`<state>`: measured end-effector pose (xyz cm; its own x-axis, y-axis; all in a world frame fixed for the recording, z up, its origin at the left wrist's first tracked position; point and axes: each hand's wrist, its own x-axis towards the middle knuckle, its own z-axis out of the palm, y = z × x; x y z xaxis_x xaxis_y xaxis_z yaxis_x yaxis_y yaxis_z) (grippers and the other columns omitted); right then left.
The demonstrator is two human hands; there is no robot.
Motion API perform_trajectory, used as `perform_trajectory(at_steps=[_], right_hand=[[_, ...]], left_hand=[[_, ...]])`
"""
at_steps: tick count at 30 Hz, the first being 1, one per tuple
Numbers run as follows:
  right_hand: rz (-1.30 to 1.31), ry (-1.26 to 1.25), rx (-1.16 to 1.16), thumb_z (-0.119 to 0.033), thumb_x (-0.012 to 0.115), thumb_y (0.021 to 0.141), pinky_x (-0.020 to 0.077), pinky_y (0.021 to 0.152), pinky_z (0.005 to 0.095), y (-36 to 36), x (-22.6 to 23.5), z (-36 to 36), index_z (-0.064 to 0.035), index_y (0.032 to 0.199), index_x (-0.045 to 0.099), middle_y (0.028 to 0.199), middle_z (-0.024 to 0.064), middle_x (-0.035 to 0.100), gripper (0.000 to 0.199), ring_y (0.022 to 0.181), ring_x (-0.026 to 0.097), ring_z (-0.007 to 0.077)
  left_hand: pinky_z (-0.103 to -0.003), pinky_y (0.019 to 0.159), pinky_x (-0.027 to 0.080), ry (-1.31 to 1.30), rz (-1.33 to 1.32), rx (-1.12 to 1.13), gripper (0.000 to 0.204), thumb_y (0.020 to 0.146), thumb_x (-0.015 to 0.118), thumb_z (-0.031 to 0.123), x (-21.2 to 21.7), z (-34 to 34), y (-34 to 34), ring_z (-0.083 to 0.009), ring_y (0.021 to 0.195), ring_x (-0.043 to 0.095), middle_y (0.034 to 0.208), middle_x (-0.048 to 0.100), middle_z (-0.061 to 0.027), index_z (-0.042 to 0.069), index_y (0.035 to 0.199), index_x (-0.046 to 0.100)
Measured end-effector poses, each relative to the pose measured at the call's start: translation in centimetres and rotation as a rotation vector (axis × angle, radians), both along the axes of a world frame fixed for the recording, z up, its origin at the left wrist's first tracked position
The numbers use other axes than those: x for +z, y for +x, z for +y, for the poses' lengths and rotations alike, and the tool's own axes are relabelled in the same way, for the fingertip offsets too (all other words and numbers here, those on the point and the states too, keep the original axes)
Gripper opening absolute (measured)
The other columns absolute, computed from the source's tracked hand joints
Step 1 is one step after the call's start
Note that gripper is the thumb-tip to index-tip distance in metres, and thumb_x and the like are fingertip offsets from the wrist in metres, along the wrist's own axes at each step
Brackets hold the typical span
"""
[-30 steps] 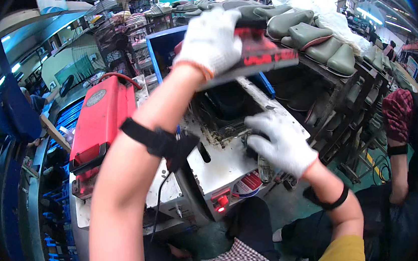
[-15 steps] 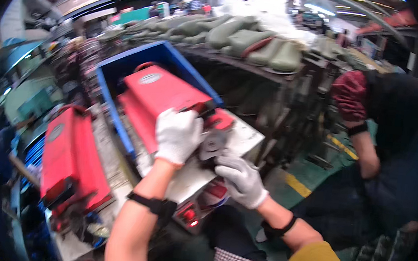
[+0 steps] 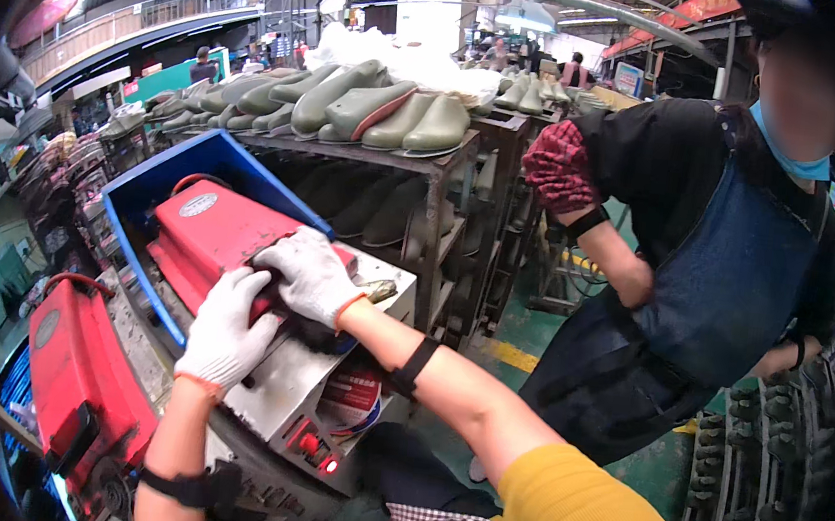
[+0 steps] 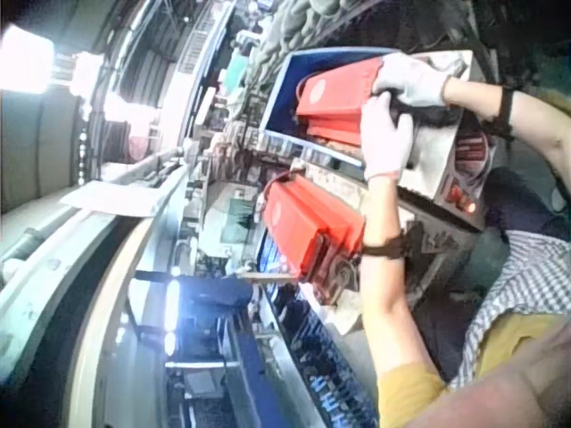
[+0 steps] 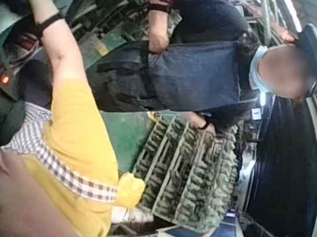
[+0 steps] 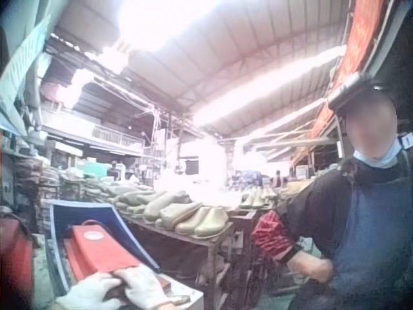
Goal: Operating a heat press to attach soles to shoes on a factory production line.
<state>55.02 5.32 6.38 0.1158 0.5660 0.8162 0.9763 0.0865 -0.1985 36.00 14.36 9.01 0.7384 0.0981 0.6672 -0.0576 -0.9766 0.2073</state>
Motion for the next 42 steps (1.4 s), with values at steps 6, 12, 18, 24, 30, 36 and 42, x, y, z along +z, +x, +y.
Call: perform_trajectory(at_steps=[6,12,18,24,30,36,42], right_hand=[[-0.204,-0.152,-0.186,-0.021,0.077,0.073,0.0537,0.079,0.0508,-1.5,1.5,0.9,-0.0148,0.091,0.076,0.087,0.0136,0.074,0.018,0.085,0.072,0.0376],[-0.237,-0.069,-0.241,-0.019,0.081,0.074,0.0560,0.077,0.0478,-1.3,1.3,1.4,-0.0133,0.088,0.076,0.084,0.0129,0.075,0.016,0.082,0.073,0.0357],[-0.298,-0.129,-0.306,-0.024,0.083,0.073,0.0515,0.084,0.0458,-2.0,0.9,2.5,-0.0125,0.089,0.071,0.087,0.0100,0.071,0.023,0.090,0.070,0.0321],[-0.292,-0.141,-0.343,-0.024,0.083,0.074,0.0502,0.086,0.0455,-1.9,0.4,2.4,-0.0121,0.089,0.071,0.087,0.0096,0.071,0.023,0.093,0.069,0.0320],[-0.283,-0.103,-0.308,-0.023,0.083,0.073,0.0504,0.087,0.0456,-1.9,0.3,2.3,-0.0124,0.091,0.072,0.089,0.0096,0.072,0.023,0.092,0.069,0.0323],[-0.253,-0.109,-0.323,-0.023,0.082,0.073,0.0506,0.086,0.0458,-1.6,0.4,2.1,-0.0129,0.090,0.072,0.088,0.0099,0.072,0.022,0.091,0.069,0.0327],[-0.268,-0.082,-0.275,-0.024,0.083,0.072,0.0517,0.083,0.0456,-1.7,0.5,2.5,-0.0128,0.088,0.072,0.085,0.0093,0.071,0.023,0.088,0.070,0.0322]], left_hand=[[-0.047,0.096,0.051,0.007,0.097,0.540,0.024,0.089,0.074,0.018,2.6,1.7,-19.6,-0.0366,0.110,0.065,0.114,0.068,-0.0157,0.006,0.109,0.067],[-0.046,0.080,0.054,0.069,0.177,0.914,0.034,0.099,0.067,0.039,0.9,4.4,-26.8,-0.0408,0.089,0.070,0.087,0.070,-0.0219,0.006,0.092,0.074],[-0.040,0.073,0.052,-0.454,0.538,0.789,0.059,0.090,0.066,0.061,3.4,8.1,-28.0,-0.0279,0.075,0.072,0.077,0.072,-0.0142,0.004,0.095,0.079],[-0.042,0.070,0.054,-0.314,0.393,0.877,0.062,0.087,0.067,0.067,1.9,6.8,-27.5,-0.0320,0.073,0.072,0.078,0.072,-0.0165,0.007,0.092,0.080],[-0.045,0.074,0.056,-0.137,0.285,1.044,0.062,0.086,0.067,0.069,1.1,6.1,-26.7,-0.0375,0.083,0.074,0.084,0.073,-0.0203,0.008,0.087,0.080],[-0.045,0.074,0.056,-0.109,0.273,1.053,0.061,0.086,0.067,0.067,1.0,5.9,-26.2,-0.0382,0.084,0.074,0.086,0.073,-0.0206,0.007,0.088,0.079],[-0.045,0.071,0.055,-0.054,0.239,1.056,0.059,0.089,0.066,0.066,0.6,6.0,-26.5,-0.0378,0.081,0.073,0.083,0.072,-0.0196,0.008,0.085,0.078]])
